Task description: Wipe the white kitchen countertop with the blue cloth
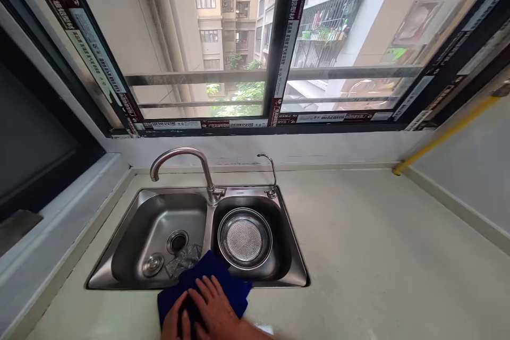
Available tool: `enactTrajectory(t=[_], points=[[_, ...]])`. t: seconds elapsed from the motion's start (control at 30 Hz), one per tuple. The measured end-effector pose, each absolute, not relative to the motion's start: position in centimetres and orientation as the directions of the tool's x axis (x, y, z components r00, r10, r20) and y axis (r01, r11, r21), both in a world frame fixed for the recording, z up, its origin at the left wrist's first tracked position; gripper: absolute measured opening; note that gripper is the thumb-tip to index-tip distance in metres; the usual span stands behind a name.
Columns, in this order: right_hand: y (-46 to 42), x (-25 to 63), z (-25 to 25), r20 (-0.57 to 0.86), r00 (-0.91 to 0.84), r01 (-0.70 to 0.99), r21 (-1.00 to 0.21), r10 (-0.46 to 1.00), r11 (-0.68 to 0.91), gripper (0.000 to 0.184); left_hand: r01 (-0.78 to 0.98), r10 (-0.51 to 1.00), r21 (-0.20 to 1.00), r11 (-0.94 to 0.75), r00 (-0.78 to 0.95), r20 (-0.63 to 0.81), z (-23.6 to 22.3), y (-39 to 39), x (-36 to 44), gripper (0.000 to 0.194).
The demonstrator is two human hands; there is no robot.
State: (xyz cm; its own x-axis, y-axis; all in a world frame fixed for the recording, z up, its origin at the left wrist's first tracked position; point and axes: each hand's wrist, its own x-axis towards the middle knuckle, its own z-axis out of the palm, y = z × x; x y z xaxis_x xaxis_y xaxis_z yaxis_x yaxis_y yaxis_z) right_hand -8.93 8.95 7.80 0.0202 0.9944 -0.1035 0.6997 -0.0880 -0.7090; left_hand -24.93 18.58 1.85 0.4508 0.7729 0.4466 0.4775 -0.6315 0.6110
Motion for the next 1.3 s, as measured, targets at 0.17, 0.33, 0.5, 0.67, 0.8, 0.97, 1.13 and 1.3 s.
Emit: enactTrajectory(t=[0.17, 0.33, 0.5, 0.67, 0.8, 0.97, 1.13, 1.3], points=[[5.0, -7.1, 5.4, -0.058, 0.062, 0.768, -0.635, 0.996, -0.084, 0.073, 0.537, 0.769, 0.557, -0.633, 0.514, 0.38, 2.1, 17.4, -24.6, 0.036], [2.6, -6.2, 4.6, 0.018, 0.074, 0.814, -0.578, 0.997, -0.05, 0.068, 0.559, 0.851, 0.677, -0.479, 0.486, 0.202, 4.0, 17.1, -24.7, 0.044], [1.7, -5.7, 5.0, -0.017, 0.075, 0.8, -0.596, 0.997, -0.07, 0.06, 0.599, 0.878, 0.68, -0.424, 0.455, 0.147, 3.8, 15.8, -25.7, 0.052], [0.6, -4.9, 4.8, 0.033, 0.038, 0.788, -0.616, 0.999, -0.009, 0.057, 0.671, 0.875, 0.604, -0.431, 0.475, 0.096, 3.4, 13.7, -27.2, 0.055], [-0.2, -4.7, 3.5, 0.089, 0.047, 0.832, -0.555, 0.995, 0.01, 0.051, 0.727, 0.884, 0.568, -0.386, 0.467, 0.003, 4.4, 12.9, -26.4, 0.059], [-0.8, -4.6, 1.3, 0.221, 0.03, 0.885, -0.46, 0.975, 0.076, 0.036, 0.745, 0.867, 0.535, -0.398, 0.497, -0.047, 6.0, 13.5, -25.1, 0.061], [-2.9, -4.7, 0.7, 0.268, -0.024, 0.85, -0.502, 0.963, 0.161, 0.024, 0.712, 0.815, 0.54, -0.449, 0.574, -0.078, 6.6, 15.7, -25.0, 0.057], [-5.2, -4.9, 1.5, 0.29, 0.016, 0.81, -0.565, 0.957, 0.157, 0.019, 0.693, 0.814, 0.554, -0.461, 0.579, -0.048, 6.2, 16.3, -25.2, 0.055]])
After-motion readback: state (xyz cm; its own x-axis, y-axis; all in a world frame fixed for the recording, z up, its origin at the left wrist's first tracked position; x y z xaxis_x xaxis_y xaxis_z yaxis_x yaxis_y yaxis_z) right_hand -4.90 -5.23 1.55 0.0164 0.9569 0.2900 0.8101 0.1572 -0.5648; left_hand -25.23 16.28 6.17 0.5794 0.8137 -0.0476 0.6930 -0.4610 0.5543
